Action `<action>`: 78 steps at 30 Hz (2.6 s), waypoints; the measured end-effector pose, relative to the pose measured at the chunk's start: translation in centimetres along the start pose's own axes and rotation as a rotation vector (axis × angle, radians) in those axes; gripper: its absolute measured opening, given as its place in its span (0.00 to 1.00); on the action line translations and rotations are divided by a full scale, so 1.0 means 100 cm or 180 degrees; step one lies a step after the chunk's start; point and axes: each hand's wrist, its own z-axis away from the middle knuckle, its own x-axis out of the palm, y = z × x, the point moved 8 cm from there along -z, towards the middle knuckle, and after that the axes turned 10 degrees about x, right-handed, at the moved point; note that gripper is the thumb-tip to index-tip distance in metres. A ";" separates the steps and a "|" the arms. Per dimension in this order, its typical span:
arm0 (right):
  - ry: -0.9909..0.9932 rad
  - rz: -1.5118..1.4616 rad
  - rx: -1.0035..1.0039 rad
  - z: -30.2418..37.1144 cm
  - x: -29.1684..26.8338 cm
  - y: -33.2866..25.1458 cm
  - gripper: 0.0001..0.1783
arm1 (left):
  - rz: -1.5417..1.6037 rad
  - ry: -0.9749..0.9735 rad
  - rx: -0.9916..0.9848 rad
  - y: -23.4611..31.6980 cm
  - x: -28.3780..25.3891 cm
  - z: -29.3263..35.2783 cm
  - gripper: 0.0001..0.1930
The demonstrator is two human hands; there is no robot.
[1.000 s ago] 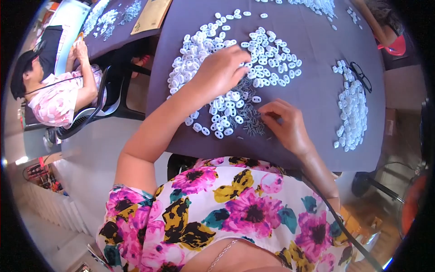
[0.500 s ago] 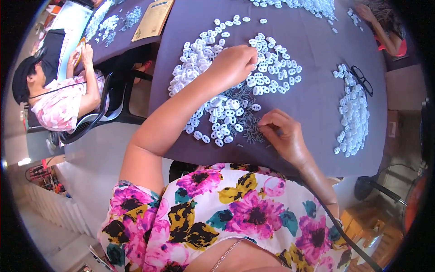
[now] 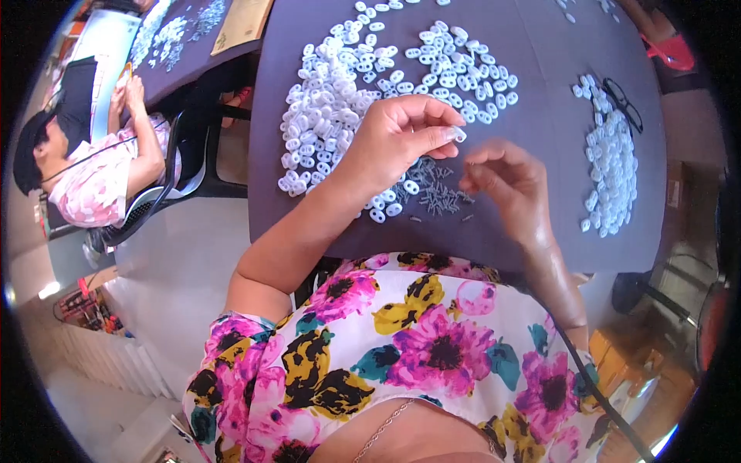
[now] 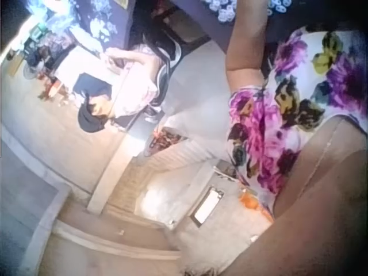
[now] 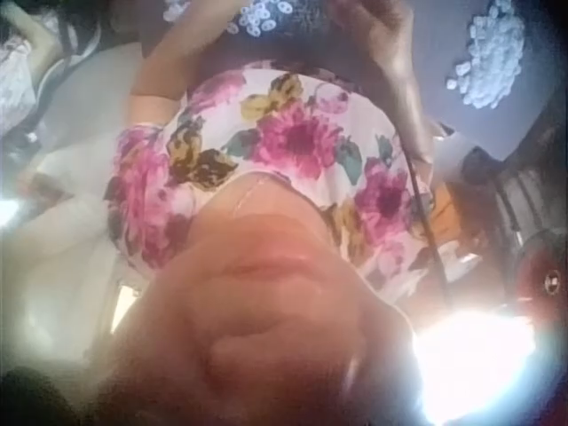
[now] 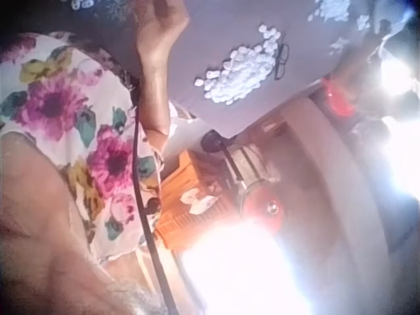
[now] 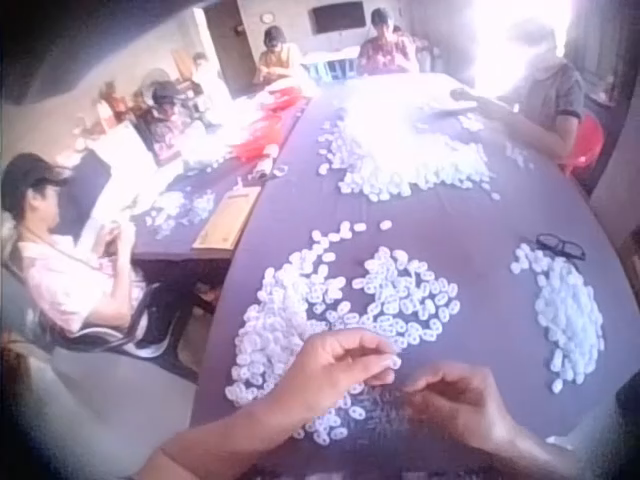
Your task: The person assembles cord locks by hand, picking up plastic toggle components and metal springs from the table, inserting the springs into the pieces, and pressing the plastic parts together.
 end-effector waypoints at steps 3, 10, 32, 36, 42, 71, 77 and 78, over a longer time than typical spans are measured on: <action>0.0052 -0.0157 -0.0188 0.002 0.000 0.001 0.05 | -0.0007 0.0065 -0.0130 -0.005 0.007 0.014 0.08; 0.0030 -0.0335 -0.0181 0.003 0.000 0.012 0.04 | -0.0226 -0.0249 -0.0124 -0.020 0.023 0.034 0.07; -0.0145 -0.0536 -0.0343 0.013 -0.007 0.020 0.07 | -0.0823 -0.0150 0.0391 -0.013 0.032 0.040 0.13; -0.0095 -0.0560 -0.0436 0.014 -0.010 0.020 0.08 | -0.0868 -0.0104 0.0410 -0.012 0.032 0.041 0.13; -0.0092 -0.0501 -0.0478 0.015 -0.008 0.016 0.08 | -0.1083 -0.0145 0.0772 -0.008 0.033 0.040 0.14; 0.0063 0.0263 -0.0737 0.018 -0.005 0.005 0.08 | -0.1635 -0.0299 0.1079 0.006 0.036 0.041 0.16; -0.0111 -0.0304 -0.0616 0.017 -0.008 0.010 0.07 | -0.1420 -0.0282 0.1000 0.006 0.033 0.040 0.16; -0.0123 -0.0335 -0.0586 0.017 -0.009 0.011 0.07 | -0.1406 -0.0274 0.0992 0.006 0.032 0.040 0.16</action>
